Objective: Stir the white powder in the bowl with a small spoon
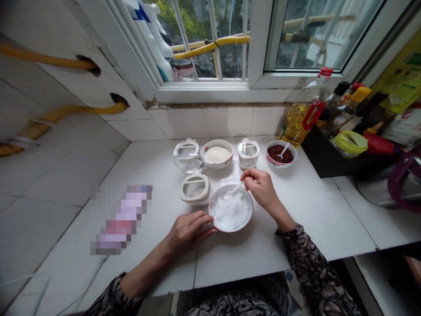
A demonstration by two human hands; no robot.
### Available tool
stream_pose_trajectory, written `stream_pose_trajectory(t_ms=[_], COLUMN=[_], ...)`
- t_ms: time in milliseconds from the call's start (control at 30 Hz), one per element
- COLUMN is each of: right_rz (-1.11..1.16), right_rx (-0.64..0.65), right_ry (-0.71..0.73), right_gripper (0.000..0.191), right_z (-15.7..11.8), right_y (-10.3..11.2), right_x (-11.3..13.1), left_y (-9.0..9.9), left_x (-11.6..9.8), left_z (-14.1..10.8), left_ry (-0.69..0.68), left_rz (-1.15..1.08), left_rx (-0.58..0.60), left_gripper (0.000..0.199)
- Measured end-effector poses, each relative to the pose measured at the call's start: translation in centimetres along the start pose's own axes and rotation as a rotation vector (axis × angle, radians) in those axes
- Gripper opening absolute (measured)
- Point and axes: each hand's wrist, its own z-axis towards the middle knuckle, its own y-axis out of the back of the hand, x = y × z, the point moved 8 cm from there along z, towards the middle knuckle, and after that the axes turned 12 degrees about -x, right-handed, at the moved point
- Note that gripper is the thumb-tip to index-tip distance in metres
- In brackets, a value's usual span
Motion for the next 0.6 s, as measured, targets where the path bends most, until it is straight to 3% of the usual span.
stream_pose_trajectory(t_ms=[200, 367, 500, 600], right_rz=[0.172, 0.296, 0.238, 0.002], right_rx=[-0.01, -0.002, -0.018, -0.005], right_ry=[-0.138, -0.143, 0.106, 0.536], right_gripper=[0.012, 0.01, 0.013, 0.015], right_z=[0.5, -0.3, -2.1, -3.9], right_y=[-0.1, -1.1, -2.4, -3.7], right_x=[-1.4, -0.5, 2.3, 5.2], left_y=[0.1, 0.0, 0.0, 0.0], left_x=[-0.1, 0.0, 0.0, 0.0], left_z=[0.2, 0.1, 0.0, 0.0], left_ry=[0.002, 0.003, 0.007, 0.007], left_rz=[0.012, 0.006, 0.008, 0.012], left_rx=[0.0, 0.003, 0.003, -0.002], left_gripper=[0.014, 0.014, 0.013, 0.013])
